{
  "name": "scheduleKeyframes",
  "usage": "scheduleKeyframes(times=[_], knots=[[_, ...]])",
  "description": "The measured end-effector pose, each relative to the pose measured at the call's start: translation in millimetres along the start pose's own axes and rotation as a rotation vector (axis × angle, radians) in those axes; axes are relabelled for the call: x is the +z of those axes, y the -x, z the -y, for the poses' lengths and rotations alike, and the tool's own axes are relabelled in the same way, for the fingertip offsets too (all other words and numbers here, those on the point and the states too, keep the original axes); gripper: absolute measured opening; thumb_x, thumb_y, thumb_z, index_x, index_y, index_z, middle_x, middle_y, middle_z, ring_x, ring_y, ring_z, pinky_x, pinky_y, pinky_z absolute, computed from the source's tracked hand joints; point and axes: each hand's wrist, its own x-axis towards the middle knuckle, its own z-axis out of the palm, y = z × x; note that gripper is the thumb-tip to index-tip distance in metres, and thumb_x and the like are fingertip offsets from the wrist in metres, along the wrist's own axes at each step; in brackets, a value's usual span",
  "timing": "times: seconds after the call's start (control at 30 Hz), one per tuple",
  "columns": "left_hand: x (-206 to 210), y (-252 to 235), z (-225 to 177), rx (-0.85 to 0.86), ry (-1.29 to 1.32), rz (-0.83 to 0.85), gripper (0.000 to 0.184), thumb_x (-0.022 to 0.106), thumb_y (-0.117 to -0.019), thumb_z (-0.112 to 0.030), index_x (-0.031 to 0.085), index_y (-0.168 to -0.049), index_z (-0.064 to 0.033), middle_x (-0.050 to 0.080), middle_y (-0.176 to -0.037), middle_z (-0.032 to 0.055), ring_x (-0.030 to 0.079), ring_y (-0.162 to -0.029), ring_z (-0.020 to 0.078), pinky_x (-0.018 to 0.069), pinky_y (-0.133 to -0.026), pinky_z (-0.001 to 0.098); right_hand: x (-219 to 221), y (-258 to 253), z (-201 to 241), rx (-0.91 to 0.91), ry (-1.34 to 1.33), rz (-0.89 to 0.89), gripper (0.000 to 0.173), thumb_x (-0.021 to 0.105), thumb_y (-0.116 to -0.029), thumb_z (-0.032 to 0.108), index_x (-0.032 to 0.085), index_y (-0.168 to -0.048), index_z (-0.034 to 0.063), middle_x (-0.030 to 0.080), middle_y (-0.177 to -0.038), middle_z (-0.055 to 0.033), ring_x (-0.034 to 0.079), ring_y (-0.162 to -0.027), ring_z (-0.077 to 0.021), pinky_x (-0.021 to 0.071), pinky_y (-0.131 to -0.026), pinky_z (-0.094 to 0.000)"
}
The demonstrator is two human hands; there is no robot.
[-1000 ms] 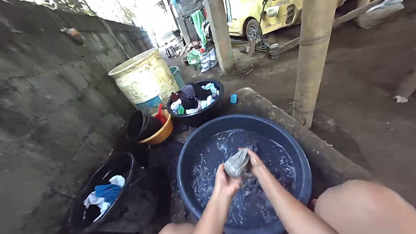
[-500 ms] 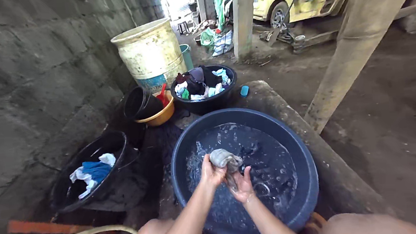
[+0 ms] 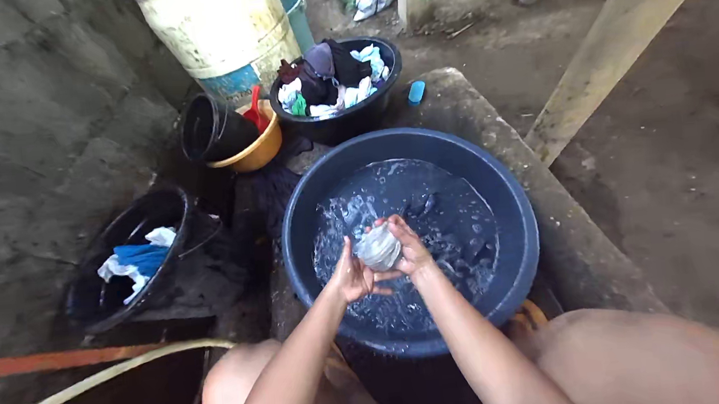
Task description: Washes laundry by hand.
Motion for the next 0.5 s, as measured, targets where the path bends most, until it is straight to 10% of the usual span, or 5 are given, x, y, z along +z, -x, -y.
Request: scheduleKeyframes(times=[0.07,0.17,0.3,0.4,0.5], knots=[[14,-2,-6,0.148,0.251,-0.146,0.089,0.005,-0.0973,-0.077,0.054,-0.13,-0.0099,0.071,-0.106,0.0148,0.071,-0.09,0.0269,0.0604,-0.071,0.0421,4,3,-6,0.02,0.087,0.038,0.033,0.087,-0.0776,0.031,0.063,-0.095,0.0172,0.073,-0.103,-0.0024,0.072,-0.097,-0.0201,0.0611,-0.09,-0.0423],[21,-15,-14,0.472,0.376,-0.339,0.042,0.035,-0.1111,-0.044,0.056,-0.113,-0.0077,0.066,-0.089,0.0073,0.067,-0.081,0.018,0.059,-0.075,0.0374,17,2,-9,0.049,0.219,-0.23,0.009,0.052,-0.1025,0.013,0.052,-0.109,0.0073,0.066,-0.096,-0.0063,0.067,-0.086,-0.0174,0.0597,-0.078,-0.0387],[25,-25,1,0.695,-0.316,-0.454,0.028,0.067,-0.0959,-0.01,0.058,-0.116,0.0073,0.065,-0.096,0.016,0.064,-0.087,0.0208,0.0558,-0.081,0.039,10,0,-15,0.28,0.206,-0.52,0.045,0.039,-0.1106,0.044,0.053,-0.129,0.0053,0.066,-0.099,-0.0126,0.067,-0.085,-0.0214,0.0588,-0.074,-0.0397],[29,-17,17,0.743,-1.013,-0.32,0.037,0.075,-0.0904,-0.025,0.069,-0.104,0.0084,0.07,-0.107,0.0231,0.068,-0.104,0.0328,0.0532,-0.096,0.0499,-12,12,-26,0.354,0.266,-0.452,0.058,0.028,-0.1092,0.056,0.059,-0.111,0.0061,0.066,-0.082,-0.0058,0.065,-0.071,-0.0141,0.0567,-0.063,-0.033],[26,-12,35,0.68,-1.431,-0.107,0.039,0.069,-0.0941,-0.03,0.072,-0.116,0.0029,0.069,-0.123,0.0248,0.063,-0.123,0.0396,0.0472,-0.106,0.0564,-26,33,-29,0.421,0.554,-0.261,0.054,0.023,-0.1138,0.04,0.058,-0.123,-0.0007,0.068,-0.1,-0.0109,0.066,-0.088,-0.0139,0.0564,-0.079,-0.0329]])
